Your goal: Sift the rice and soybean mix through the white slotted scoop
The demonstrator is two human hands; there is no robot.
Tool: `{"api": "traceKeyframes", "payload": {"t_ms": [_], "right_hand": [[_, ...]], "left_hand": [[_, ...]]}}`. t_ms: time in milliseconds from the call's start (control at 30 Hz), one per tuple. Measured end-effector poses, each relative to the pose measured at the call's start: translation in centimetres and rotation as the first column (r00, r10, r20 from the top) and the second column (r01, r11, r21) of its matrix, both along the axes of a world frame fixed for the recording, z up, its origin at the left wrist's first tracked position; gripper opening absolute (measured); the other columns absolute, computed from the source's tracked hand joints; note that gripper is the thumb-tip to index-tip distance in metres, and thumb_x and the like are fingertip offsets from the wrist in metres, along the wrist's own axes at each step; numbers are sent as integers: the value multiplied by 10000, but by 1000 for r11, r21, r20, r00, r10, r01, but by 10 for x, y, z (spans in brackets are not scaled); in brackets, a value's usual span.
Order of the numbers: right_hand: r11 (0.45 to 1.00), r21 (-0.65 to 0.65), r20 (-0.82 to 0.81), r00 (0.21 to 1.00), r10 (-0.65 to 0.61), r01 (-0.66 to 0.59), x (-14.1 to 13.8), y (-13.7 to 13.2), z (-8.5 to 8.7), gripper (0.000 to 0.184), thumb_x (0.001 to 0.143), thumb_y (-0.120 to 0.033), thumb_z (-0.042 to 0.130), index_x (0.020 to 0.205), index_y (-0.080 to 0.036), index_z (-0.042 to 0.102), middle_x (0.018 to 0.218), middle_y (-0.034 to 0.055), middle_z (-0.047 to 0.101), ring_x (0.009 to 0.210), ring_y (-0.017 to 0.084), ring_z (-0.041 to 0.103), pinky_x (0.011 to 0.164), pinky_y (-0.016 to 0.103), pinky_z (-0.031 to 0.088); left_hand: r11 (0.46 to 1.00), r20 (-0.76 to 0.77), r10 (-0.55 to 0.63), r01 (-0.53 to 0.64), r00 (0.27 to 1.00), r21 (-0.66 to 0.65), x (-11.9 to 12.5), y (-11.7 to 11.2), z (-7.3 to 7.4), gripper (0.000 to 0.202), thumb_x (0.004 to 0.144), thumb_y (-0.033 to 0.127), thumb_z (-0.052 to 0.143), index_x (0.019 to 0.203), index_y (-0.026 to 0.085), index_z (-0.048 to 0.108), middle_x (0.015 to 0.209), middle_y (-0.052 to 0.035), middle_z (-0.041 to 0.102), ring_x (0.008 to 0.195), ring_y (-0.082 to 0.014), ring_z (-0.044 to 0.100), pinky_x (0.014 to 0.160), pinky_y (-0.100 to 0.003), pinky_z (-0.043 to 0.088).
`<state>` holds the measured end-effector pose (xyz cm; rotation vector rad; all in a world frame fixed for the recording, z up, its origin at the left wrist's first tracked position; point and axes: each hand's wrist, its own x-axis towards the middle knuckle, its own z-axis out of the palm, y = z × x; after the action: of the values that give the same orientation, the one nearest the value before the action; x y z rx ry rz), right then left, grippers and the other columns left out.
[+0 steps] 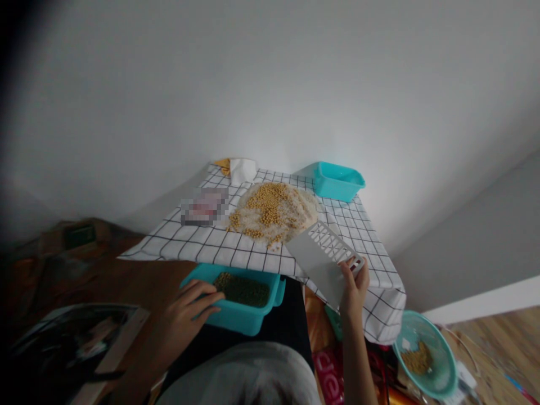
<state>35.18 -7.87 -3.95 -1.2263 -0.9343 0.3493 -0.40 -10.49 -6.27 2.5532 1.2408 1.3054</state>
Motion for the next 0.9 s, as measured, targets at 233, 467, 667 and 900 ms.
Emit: {"api": "traceKeyframes", "payload": {"t_ms": [233, 467, 667, 900], "right_hand": [[999, -8, -49, 997, 52, -52, -11, 3, 1, 258, 711, -383, 699, 804, -214, 528, 740, -50, 492, 662, 124, 429, 643, 267, 334], [997, -23, -53, 996, 67, -68, -20, 2, 2, 259, 715, -382, 697, 799, -213, 520, 740, -53, 483, 671, 123, 427, 652, 263, 333], [997, -29, -42, 996, 76, -78, -24, 0, 5, 251, 719, -385, 685, 795, -213, 519, 748, -48, 481, 693, 129, 433, 659, 261, 341], [997, -24, -21, 997, 78, -78, -28, -2, 11, 247, 729, -381, 691, 791, -211, 523, 749, -44, 484, 694, 132, 430, 660, 266, 336]], "left_hand": [[1000, 4, -5, 5, 1000, -6, 1, 0, -2, 219, 962, 143, 511, 921, 200, 718, 861, -22, 665, 842, -174, 627, 794, -281, 517], [1000, 7, -2, 2, 1000, -18, 2, 1, -9, 232, 964, 143, 502, 922, 197, 724, 865, -28, 666, 851, -180, 620, 800, -292, 523], [999, 6, 13, -13, 1000, -39, 1, 1, -8, 235, 935, 126, 512, 918, 217, 729, 860, -18, 672, 852, -176, 628, 800, -295, 533], [998, 8, 8, -7, 1000, -64, 2, 0, -6, 222, 919, 122, 527, 918, 222, 724, 858, -18, 670, 845, -176, 634, 786, -290, 537]]}}
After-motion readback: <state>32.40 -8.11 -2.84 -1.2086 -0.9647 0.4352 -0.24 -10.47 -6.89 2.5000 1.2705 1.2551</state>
